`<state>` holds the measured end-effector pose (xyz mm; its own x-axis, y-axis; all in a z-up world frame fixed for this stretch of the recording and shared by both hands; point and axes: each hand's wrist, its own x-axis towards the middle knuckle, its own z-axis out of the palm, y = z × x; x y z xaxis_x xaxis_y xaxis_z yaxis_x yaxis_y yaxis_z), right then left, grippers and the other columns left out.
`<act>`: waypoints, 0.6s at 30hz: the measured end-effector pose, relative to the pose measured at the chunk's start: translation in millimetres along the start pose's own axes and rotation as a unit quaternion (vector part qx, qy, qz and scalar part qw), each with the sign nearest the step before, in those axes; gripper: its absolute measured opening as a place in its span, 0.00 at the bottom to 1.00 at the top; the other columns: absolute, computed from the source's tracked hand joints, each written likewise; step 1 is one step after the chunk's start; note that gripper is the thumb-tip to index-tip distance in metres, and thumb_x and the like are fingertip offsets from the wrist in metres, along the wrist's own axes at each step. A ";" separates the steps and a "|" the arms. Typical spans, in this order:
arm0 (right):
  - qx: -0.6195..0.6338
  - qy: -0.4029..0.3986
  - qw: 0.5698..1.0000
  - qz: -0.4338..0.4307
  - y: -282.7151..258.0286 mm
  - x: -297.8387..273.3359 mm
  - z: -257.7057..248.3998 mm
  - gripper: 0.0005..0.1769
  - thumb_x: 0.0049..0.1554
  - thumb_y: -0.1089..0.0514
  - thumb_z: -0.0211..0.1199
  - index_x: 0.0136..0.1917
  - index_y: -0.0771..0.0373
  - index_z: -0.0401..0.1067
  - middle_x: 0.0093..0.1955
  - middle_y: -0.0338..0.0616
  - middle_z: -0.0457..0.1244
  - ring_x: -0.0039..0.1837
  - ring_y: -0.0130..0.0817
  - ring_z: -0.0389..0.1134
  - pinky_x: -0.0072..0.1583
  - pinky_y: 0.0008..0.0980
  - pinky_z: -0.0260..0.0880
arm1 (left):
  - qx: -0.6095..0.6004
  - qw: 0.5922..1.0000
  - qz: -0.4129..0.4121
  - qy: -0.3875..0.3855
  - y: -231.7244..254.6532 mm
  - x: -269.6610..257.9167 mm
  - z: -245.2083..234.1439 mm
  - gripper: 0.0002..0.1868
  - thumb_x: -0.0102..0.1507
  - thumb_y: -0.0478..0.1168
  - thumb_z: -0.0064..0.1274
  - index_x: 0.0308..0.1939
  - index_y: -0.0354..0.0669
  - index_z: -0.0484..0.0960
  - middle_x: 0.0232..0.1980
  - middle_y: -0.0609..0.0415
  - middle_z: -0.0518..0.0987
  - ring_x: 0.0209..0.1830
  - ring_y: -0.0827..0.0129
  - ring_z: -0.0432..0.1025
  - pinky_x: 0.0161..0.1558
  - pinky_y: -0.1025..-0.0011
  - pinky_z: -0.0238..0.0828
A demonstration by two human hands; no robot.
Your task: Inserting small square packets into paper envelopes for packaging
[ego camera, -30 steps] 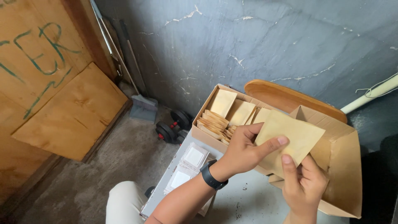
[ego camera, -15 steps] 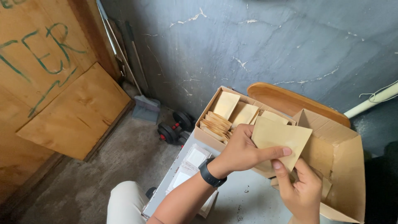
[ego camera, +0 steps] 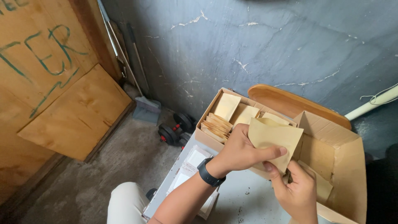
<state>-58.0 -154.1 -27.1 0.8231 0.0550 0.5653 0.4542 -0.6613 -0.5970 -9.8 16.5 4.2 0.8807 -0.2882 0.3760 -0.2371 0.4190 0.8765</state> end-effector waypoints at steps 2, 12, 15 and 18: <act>0.000 -0.001 1.000 -0.001 -0.9 0.7 0.3 0.19 0.57 0.54 0.65 0.29 0.61 0.65 0.22 0.34 0.52 0.29 0.25 0.47 0.34 0.29 0.52 | 0.008 1.000 0.009 0.002 -4.2 1.3 -1.8 0.08 0.59 0.40 0.65 0.38 0.44 0.84 0.34 0.65 0.81 0.32 0.85 0.73 0.35 0.82 0.73; -0.026 -0.009 1.000 0.004 2.1 0.9 -1.2 0.19 0.56 0.53 0.67 0.30 0.62 0.64 0.23 0.35 0.50 0.32 0.29 0.46 0.35 0.31 0.51 | -0.041 0.999 0.014 -0.003 -3.0 2.2 -1.6 0.15 0.60 0.38 0.65 0.50 0.40 0.85 0.49 0.59 0.84 0.48 0.79 0.76 0.52 0.75 0.79; -0.028 -0.010 1.000 -0.009 6.7 0.4 -1.0 0.15 0.56 0.53 0.66 0.33 0.61 0.68 0.23 0.35 0.52 0.30 0.28 0.46 0.34 0.31 0.52 | -0.025 1.000 0.007 -0.002 -0.1 2.0 -1.9 0.14 0.60 0.39 0.65 0.48 0.39 0.85 0.47 0.59 0.84 0.47 0.79 0.76 0.50 0.76 0.79; -0.030 -0.007 0.999 -0.018 -1.5 4.0 -3.2 0.20 0.56 0.53 0.66 0.28 0.61 0.63 0.21 0.35 0.52 0.30 0.30 0.45 0.34 0.32 0.50 | -0.049 0.999 -0.010 -0.007 4.5 3.3 -0.4 0.20 0.59 0.40 0.65 0.54 0.39 0.84 0.51 0.57 0.84 0.49 0.79 0.75 0.52 0.75 0.79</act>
<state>-56.4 -155.2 -22.2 0.8116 0.0886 0.5774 0.4618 -0.7026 -0.5413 -7.8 17.8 9.3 0.8790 -0.3081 0.3640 -0.1780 0.4961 0.8498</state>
